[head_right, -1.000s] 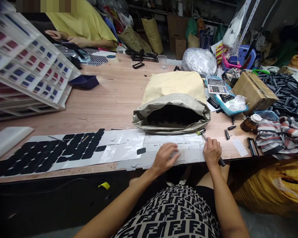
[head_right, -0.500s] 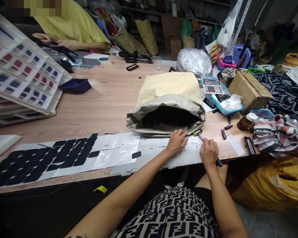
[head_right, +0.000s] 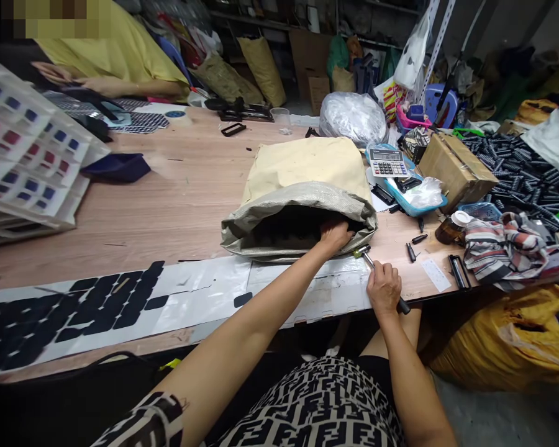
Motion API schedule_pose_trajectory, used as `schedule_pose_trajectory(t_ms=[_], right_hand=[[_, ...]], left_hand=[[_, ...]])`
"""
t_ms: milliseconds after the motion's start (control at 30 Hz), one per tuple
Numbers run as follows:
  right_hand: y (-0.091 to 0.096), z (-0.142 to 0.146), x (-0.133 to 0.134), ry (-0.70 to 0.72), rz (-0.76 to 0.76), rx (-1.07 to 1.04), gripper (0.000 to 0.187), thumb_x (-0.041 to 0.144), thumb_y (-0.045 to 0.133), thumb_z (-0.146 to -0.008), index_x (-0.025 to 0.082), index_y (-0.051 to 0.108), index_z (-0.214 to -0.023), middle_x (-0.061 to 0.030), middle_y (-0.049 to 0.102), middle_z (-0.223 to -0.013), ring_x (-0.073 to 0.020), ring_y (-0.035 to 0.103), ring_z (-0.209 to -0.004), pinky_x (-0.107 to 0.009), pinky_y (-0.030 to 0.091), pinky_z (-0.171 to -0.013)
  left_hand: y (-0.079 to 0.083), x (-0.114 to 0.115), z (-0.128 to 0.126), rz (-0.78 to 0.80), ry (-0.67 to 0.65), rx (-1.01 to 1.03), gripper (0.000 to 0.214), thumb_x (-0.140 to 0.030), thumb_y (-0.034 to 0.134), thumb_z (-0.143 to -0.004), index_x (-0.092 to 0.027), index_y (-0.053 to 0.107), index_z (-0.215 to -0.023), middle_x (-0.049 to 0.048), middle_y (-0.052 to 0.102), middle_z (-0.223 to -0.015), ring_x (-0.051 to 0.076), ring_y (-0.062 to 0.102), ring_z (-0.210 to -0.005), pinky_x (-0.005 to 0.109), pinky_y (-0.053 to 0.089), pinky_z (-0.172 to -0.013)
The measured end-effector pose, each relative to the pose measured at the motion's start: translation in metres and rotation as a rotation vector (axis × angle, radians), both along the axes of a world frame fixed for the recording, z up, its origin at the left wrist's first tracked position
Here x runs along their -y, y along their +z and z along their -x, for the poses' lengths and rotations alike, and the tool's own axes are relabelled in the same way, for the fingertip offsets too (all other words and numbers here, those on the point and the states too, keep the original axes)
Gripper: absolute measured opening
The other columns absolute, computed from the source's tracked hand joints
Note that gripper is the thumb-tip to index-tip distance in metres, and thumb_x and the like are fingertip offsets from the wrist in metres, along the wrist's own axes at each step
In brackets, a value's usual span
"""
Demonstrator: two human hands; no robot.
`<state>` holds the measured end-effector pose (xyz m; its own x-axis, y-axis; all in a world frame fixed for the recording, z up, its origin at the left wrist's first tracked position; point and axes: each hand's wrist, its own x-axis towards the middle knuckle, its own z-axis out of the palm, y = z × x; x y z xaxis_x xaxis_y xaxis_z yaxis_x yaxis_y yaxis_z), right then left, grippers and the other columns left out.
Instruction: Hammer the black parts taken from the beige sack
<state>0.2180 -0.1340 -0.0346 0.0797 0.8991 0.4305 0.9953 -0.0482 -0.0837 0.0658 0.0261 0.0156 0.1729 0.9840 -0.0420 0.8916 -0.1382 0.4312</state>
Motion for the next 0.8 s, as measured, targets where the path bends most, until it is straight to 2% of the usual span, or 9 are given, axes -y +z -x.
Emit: schedule_pose_trajectory(t_ms=[133,233,300,400,500,567,633,800], right_hand=[[0.002,0.001,0.0,-0.005,-0.006,0.011,0.024,0.023,0.052,-0.096,0.021,0.067,-0.115,-0.007,0.06,-0.092,-0.0235,0.047,-0.087,-0.034,0.032,-0.073],[0.0,0.0,0.0,-0.011,-0.017,0.014,0.024,0.023,0.053,-0.096,0.022,0.067,-0.115,-0.0065,0.06,-0.092,-0.0232,0.047,-0.086,-0.034,0.032,-0.073],[-0.001,0.0,0.0,-0.01,-0.02,0.013,0.024,0.023,0.053,-0.096,0.021,0.067,-0.115,-0.0066,0.06,-0.092,-0.023,0.047,-0.086,-0.033,0.031,-0.073],[-0.002,0.0,0.0,-0.004,-0.018,0.018,0.025,0.023,0.052,-0.096,0.021,0.066,-0.115,-0.0071,0.06,-0.092,-0.0231,0.047,-0.086,-0.033,0.031,-0.074],[-0.001,0.001,0.0,-0.006,-0.018,0.013,0.026,0.023,0.051,-0.096,0.02,0.066,-0.117,-0.0075,0.061,-0.094,-0.0233,0.048,-0.087,-0.034,0.032,-0.074],[0.001,0.001,0.0,-0.003,-0.025,0.011,0.026,0.023,0.051,-0.096,0.02,0.067,-0.116,-0.0076,0.061,-0.093,-0.0233,0.048,-0.086,-0.034,0.032,-0.074],[0.002,-0.001,-0.001,0.01,-0.03,0.006,0.027,0.023,0.051,-0.096,0.02,0.068,-0.116,-0.0077,0.062,-0.093,-0.0231,0.048,-0.085,-0.033,0.032,-0.073],[0.003,-0.006,-0.002,0.043,-0.006,-0.175,0.029,0.022,0.049,-0.095,0.019,0.071,-0.114,-0.0086,0.066,-0.092,-0.0233,0.054,-0.087,-0.033,0.039,-0.075]], left_hand=[[0.008,0.003,0.007,-0.014,-0.018,0.056,0.024,-0.034,0.063,-0.09,-0.017,0.072,-0.103,0.0143,0.07,-0.106,0.028,0.065,-0.099,0.035,0.05,-0.081],[0.013,0.027,0.034,-0.137,-0.067,0.156,0.025,-0.041,0.064,-0.09,-0.021,0.07,-0.103,0.0082,0.07,-0.097,0.024,0.065,-0.091,0.031,0.048,-0.077],[0.008,0.052,0.058,-0.241,-0.133,0.234,0.024,-0.042,0.063,-0.092,-0.022,0.068,-0.103,0.0054,0.069,-0.096,0.02,0.063,-0.088,0.03,0.047,-0.077],[-0.014,0.088,0.087,-0.289,-0.225,0.282,0.017,-0.037,0.062,-0.093,-0.021,0.066,-0.098,0.0028,0.067,-0.092,0.019,0.059,-0.084,0.03,0.046,-0.075],[-0.044,0.107,0.098,-0.257,-0.23,0.283,0.012,-0.032,0.064,-0.092,-0.02,0.066,-0.096,0.0031,0.066,-0.09,0.02,0.058,-0.085,0.032,0.046,-0.076],[-0.061,0.109,0.096,-0.261,-0.216,0.308,0.013,-0.029,0.065,-0.091,-0.02,0.067,-0.099,0.0043,0.065,-0.093,0.021,0.057,-0.089,0.033,0.046,-0.08],[-0.071,0.107,0.094,-0.278,-0.211,0.357,0.014,-0.028,0.065,-0.09,-0.02,0.067,-0.102,0.0046,0.064,-0.095,0.022,0.057,-0.091,0.034,0.047,-0.083],[-0.077,0.1,0.093,-0.274,-0.193,0.494,0.016,-0.02,0.068,-0.085,-0.02,0.067,-0.101,0.0035,0.064,-0.092,0.021,0.056,-0.089,0.033,0.048,-0.078]])
